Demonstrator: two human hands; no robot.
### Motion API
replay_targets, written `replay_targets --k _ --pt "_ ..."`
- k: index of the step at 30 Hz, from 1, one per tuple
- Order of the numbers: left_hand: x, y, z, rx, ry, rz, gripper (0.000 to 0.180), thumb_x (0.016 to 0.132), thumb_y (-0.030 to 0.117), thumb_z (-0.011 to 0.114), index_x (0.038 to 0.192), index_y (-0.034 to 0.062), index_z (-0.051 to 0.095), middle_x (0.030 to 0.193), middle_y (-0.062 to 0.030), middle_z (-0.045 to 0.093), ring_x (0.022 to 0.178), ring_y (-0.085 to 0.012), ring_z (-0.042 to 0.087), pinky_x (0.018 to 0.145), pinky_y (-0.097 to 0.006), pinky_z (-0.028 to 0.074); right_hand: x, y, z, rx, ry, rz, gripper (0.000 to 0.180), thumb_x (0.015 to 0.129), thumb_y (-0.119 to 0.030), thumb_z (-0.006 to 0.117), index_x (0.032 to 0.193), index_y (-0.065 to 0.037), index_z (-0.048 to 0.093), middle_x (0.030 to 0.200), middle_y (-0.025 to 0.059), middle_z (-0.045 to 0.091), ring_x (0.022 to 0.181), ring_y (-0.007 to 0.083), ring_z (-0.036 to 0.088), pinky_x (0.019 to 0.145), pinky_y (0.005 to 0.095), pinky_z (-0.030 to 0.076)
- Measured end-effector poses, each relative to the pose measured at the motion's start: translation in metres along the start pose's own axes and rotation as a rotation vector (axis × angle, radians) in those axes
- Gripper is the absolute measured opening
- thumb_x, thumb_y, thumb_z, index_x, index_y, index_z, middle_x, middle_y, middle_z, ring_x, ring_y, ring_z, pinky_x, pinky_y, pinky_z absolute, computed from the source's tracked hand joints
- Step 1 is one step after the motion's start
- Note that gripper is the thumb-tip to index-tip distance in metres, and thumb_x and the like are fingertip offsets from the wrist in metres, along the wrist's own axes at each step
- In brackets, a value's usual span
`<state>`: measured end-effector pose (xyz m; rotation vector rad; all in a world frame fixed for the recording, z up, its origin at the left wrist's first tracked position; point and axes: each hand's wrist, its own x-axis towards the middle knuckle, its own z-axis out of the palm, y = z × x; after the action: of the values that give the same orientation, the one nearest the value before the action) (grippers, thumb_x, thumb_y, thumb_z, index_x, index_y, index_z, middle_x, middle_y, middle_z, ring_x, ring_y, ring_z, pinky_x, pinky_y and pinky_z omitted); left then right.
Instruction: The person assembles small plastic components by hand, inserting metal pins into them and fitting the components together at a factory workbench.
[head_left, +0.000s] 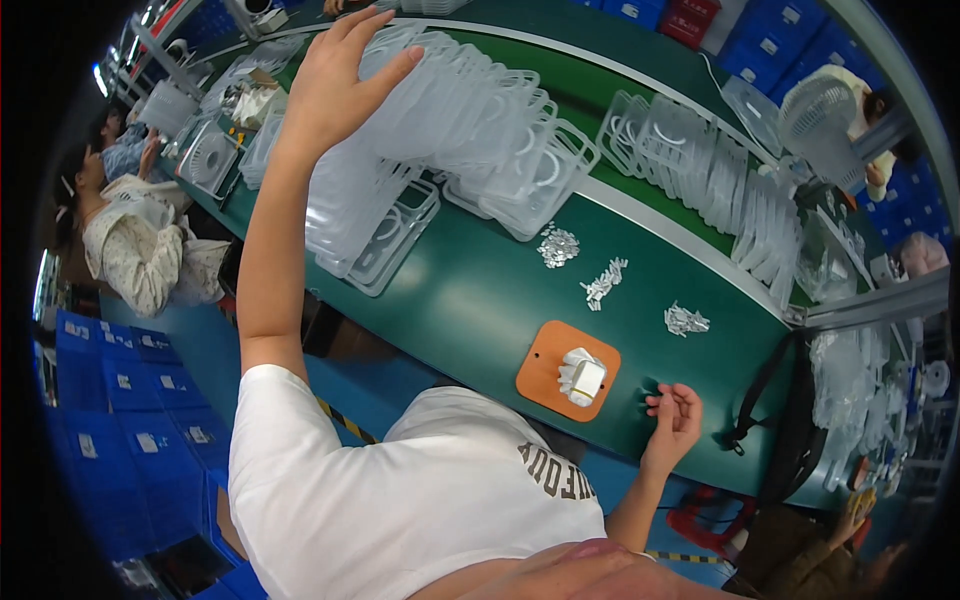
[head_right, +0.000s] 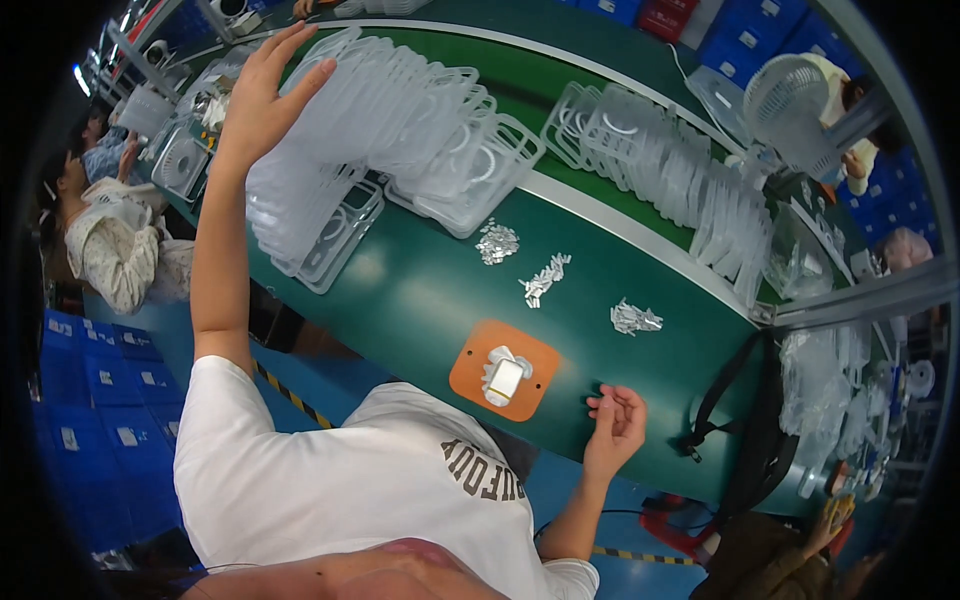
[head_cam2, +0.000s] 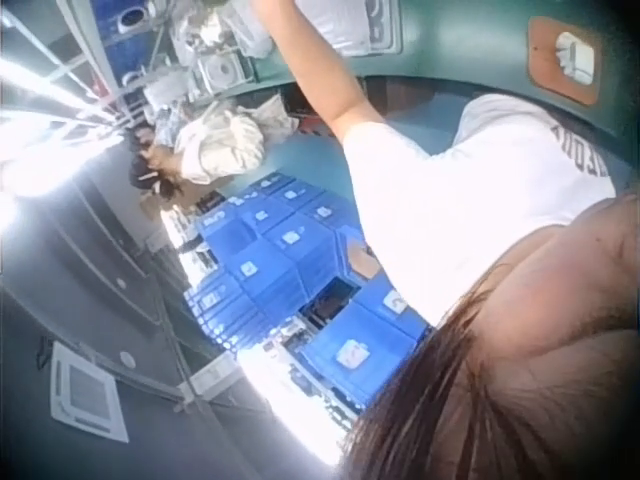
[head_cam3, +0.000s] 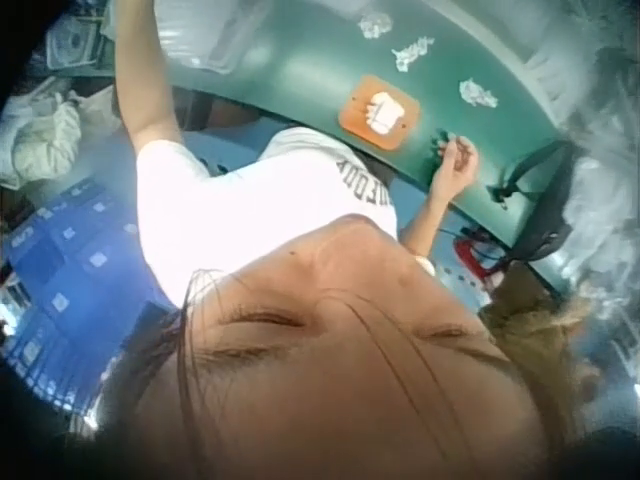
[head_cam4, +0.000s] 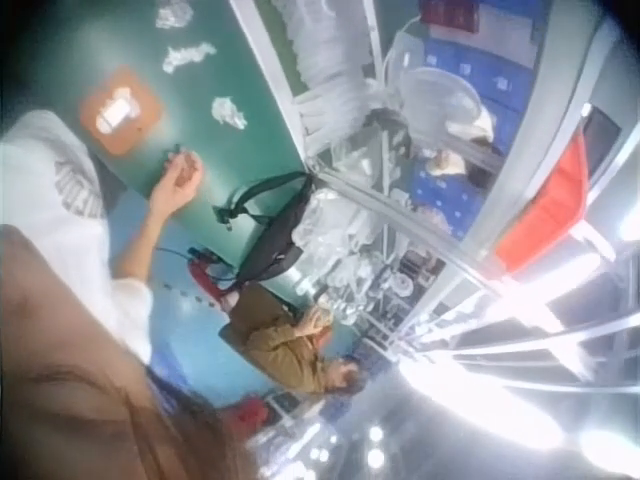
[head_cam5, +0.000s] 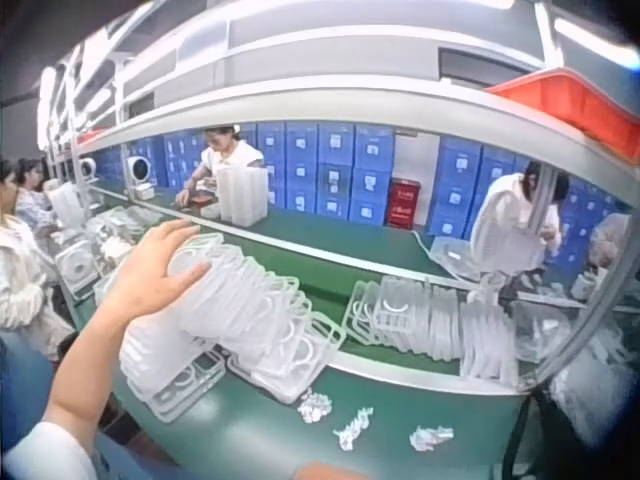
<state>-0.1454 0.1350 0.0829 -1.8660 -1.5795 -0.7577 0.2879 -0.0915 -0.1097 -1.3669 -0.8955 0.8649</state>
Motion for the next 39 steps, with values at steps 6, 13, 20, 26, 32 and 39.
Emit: replay_targets --k 6,13,20,26,32,39 --pt "0.061 0.138 0.081 -0.272 -0.395 0.470 0.018 0.086 0.013 0.063 0.101 0.0086 0.069 0.100 -0.0079 0.068 0.094 -0.0316 0.063 0.080 -0.041 0.052 0.001 0.007 0.005 -0.307 -0.040 -0.145 0.011 0.090 -0.002 0.063 0.099 0.004 0.062 0.084 0.0097 0.069 0.072 0.0134 0.067 0.067 0.0244 0.052" --pt "0.084 0.190 0.243 0.012 -0.629 0.724 0.019 0.077 0.004 0.062 0.092 0.0120 0.071 0.103 -0.0069 0.066 0.100 -0.0299 0.064 0.080 -0.042 0.054 -0.005 0.005 0.002 -0.257 -0.034 -0.095 0.008 0.089 0.002 0.062 0.096 0.005 0.063 0.083 0.0103 0.068 0.070 0.0136 0.067 0.065 0.0240 0.052" --pt "0.114 0.187 0.204 -0.059 -0.517 0.969 0.010 0.074 0.010 0.067 0.082 0.0094 0.063 0.091 -0.0067 0.064 0.098 -0.0287 0.062 0.079 -0.043 0.052 -0.006 0.007 0.002 -0.214 -0.039 -0.113 0.006 0.088 0.004 0.063 0.093 0.005 0.064 0.082 0.0103 0.066 0.069 0.0144 0.067 0.063 0.0243 0.052" --pt "0.085 0.175 0.048 -0.411 -0.235 0.924 0.025 0.083 0.011 0.064 0.107 0.0087 0.062 0.093 -0.0078 0.060 0.088 -0.0316 0.060 0.075 -0.043 0.050 -0.004 0.003 0.003 -0.301 -0.035 -0.118 0.006 0.087 0.004 0.063 0.093 0.005 0.065 0.081 0.0101 0.066 0.068 0.0138 0.067 0.062 0.0241 0.052" --pt "-0.028 0.141 -0.074 -0.947 -0.181 0.746 0.031 0.067 0.008 0.073 0.097 0.0066 0.071 0.075 -0.0055 0.063 0.061 -0.0204 0.058 0.051 -0.030 0.046 0.031 -0.007 -0.008 -0.554 -0.059 -0.314 0.011 0.084 0.000 0.068 0.095 0.001 0.068 0.078 0.0090 0.065 0.062 0.0130 0.062 0.055 0.0240 0.048" --pt "-0.137 0.154 -0.079 -1.289 -0.435 0.834 0.031 0.067 0.008 0.069 0.098 0.0048 0.069 0.077 -0.0035 0.062 0.060 -0.0158 0.055 0.050 -0.026 0.043 0.079 -0.001 -0.007 -0.824 0.034 -0.341 0.014 0.079 -0.011 0.074 0.092 -0.005 0.073 0.079 0.0049 0.066 0.063 0.0158 0.061 0.059 0.0281 0.049"
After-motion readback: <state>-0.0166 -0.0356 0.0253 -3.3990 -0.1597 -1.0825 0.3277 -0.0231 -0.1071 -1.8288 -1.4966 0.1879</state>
